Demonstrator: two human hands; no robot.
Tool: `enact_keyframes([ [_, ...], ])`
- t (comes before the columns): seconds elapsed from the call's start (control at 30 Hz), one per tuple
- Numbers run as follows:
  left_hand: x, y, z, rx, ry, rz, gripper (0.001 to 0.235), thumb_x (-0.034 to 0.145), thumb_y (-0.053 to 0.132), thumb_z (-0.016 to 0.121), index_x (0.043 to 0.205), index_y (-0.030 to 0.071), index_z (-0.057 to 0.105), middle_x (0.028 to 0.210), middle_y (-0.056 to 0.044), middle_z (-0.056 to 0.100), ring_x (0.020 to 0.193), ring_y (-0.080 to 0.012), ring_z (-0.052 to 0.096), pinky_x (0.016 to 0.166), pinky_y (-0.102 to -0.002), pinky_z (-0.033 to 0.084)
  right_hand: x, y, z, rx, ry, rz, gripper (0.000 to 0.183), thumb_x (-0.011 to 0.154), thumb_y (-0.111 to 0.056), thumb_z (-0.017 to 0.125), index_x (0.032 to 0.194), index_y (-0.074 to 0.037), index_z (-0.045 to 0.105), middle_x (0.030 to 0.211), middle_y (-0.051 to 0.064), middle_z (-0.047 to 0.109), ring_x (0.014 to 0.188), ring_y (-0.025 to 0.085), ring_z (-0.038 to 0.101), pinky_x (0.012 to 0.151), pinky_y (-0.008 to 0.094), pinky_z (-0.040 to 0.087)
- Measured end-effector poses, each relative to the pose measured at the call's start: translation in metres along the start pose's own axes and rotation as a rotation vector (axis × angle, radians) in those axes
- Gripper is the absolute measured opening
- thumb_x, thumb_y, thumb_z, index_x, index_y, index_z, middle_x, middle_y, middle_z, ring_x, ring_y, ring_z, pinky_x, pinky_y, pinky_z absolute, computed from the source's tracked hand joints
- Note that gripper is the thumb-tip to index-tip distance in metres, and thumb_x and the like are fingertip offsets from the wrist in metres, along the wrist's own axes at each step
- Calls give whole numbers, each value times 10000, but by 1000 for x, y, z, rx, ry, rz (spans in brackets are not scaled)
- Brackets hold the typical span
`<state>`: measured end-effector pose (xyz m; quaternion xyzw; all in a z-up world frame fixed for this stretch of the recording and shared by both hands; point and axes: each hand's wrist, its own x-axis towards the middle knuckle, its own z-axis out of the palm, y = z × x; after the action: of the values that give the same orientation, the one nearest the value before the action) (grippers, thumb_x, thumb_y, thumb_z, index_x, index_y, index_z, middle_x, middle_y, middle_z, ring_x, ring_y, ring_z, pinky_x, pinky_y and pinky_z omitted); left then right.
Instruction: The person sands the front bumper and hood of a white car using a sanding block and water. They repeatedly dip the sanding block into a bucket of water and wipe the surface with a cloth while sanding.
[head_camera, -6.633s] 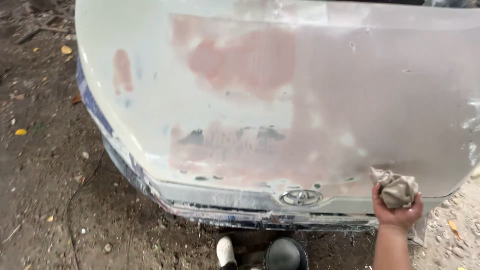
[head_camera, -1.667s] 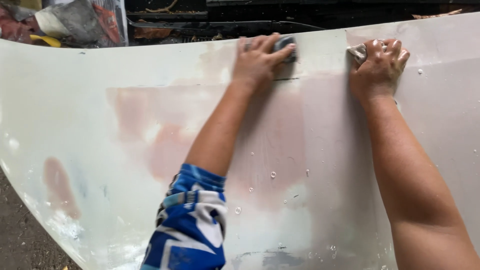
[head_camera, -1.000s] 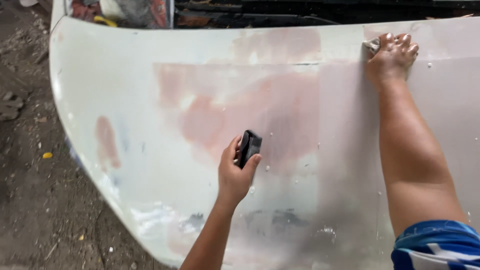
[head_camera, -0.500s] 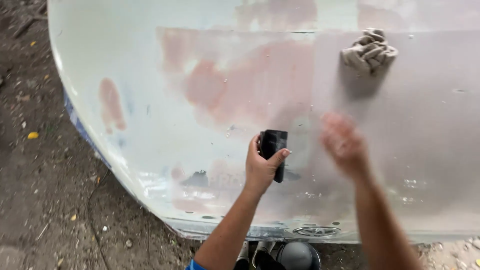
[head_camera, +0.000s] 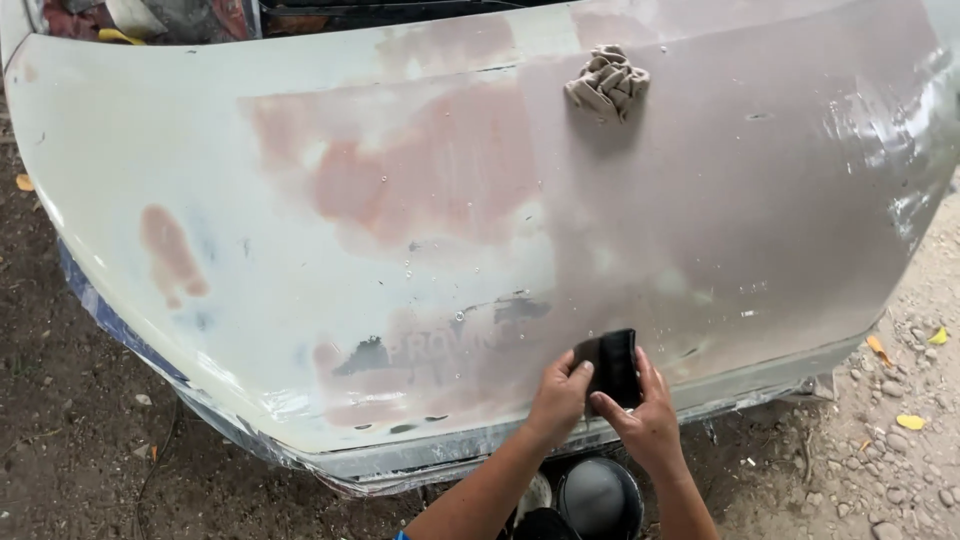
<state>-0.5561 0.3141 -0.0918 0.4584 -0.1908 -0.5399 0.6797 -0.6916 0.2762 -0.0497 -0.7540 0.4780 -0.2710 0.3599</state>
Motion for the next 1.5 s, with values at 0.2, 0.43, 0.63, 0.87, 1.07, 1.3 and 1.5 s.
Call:
enact_keyframes([
  [0.2,-22,-55,3,13,-174,-120,249,1054,101,529,1246,-5,648,1061,-37,698,933,-111,634,830,-273,546,-41,31,-15,341,3,206,937,786,-188,786,1608,-106,344,1375,163,626,1125,204,663,894,302,556],
  [0.43,-36,-102,47,-133,-142,-356,261,1036,149,534,1242,43,655,1075,-41,712,928,-119,667,835,-294,569,-88,95,-44,10,190,16,612,947,-219,655,1516,-85,474,1526,202,480,1386,332,493,1114,424,410],
  [0.63,-61,-141,98,-194,-173,-392,335,1063,250,517,1323,66,619,1147,-40,695,1025,-138,639,899,-301,522,-119,109,-82,-310,268,-155,714,874,-350,676,1487,-57,456,1547,215,424,1456,456,331,1172,536,243],
  [0.87,-75,-168,125,-223,-109,-446,398,1042,294,472,1341,57,586,1158,-54,700,1034,-170,653,918,-343,526,-133,141,-117,-75,206,64,658,853,-200,712,1472,-112,507,1466,171,539,1380,381,473,1118,459,389],
  [1.07,-87,-206,138,-139,-149,-393,422,1050,275,460,1344,12,608,1231,-71,709,1115,-178,654,1004,-321,500,-144,165,-149,111,115,221,815,749,-160,781,1486,-109,434,1370,164,580,1270,323,565,1046,408,456],
  [1.3,-94,-322,108,-175,-75,-382,432,1043,260,461,1354,-4,604,1264,-131,700,1140,-247,656,1017,-375,495,-175,252,-156,120,187,445,756,760,-216,788,1458,-123,511,1365,133,608,1220,289,631,996,406,510],
  [1.5,-100,-403,33,291,140,-683,625,1081,409,475,1576,57,326,1578,-44,438,1445,-166,396,1178,-341,281,-223,448,-109,321,330,666,639,945,-288,673,1502,-38,483,1305,127,666,1142,199,651,969,358,525],
])
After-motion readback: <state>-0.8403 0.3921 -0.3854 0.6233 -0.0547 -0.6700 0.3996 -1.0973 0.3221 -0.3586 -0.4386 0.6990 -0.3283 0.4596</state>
